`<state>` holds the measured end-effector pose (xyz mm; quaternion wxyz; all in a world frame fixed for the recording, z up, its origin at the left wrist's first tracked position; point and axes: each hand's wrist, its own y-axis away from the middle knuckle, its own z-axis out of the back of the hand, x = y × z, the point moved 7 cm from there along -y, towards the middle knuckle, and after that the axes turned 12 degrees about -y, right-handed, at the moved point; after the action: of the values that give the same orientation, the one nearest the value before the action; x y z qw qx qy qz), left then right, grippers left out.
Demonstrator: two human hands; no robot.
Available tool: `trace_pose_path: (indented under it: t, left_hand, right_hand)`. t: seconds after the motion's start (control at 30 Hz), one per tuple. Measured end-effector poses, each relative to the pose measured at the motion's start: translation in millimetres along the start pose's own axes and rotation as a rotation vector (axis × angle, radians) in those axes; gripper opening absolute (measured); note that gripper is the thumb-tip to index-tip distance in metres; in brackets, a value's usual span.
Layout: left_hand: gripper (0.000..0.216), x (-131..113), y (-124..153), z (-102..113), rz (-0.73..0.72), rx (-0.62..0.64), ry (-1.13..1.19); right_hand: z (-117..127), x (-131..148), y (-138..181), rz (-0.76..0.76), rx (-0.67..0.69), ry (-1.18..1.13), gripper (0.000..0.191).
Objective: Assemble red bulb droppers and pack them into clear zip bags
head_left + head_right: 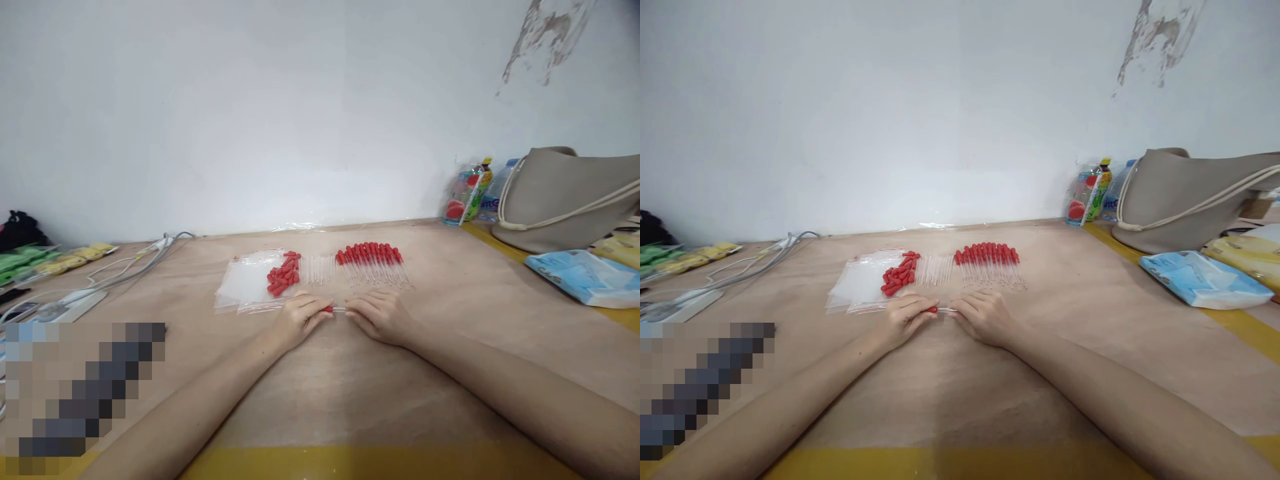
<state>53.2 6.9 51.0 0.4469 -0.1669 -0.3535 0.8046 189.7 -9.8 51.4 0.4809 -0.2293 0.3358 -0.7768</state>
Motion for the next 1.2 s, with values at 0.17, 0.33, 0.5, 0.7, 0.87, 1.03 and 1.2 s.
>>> trace_pose_path:
  t: [0.17, 0.33, 0.5, 0.7, 0.87, 1.03, 1.2]
  left_hand:
    - [0.018, 7.1, 4.2, 0.4, 0.110, 0.006, 0.052]
    - [0.016, 5.6, 0.8, -3.4, 0.132, 0.068, 0.053]
    - [0.013, 2.2, -4.5, -5.1, 0.134, 0.082, 0.090]
    - [0.012, -1.6, -4.3, -9.5, 0.102, 0.136, 0.117]
    - [0.011, -1.7, -3.1, -11.0, 0.090, 0.112, 0.128]
    - [0.010, -0.3, -1.9, -14.1, 0.050, 0.113, 0.117]
    - [0.013, 6.7, 0.0, -14.3, 0.064, 0.104, 0.042]
  right_hand:
    - [-5.6, -7.2, -0.1, -0.054, -0.002, -0.132, 0.015]
    - [-12.0, -15.1, 3.2, -0.135, -0.003, -0.224, 0.015]
    - [-13.7, -12.2, 2.3, -0.122, 0.001, -0.204, 0.017]
    - [-17.9, -8.4, -0.2, -0.056, 0.039, -0.178, 0.021]
    - [-19.1, -6.6, -1.9, -0.052, 0.041, -0.142, 0.024]
    - [-25.0, -6.7, -3.4, -0.072, 0.080, -0.147, 0.028]
    - [-18.7, -1.2, -12.4, -0.082, 0.175, -0.042, 0.024]
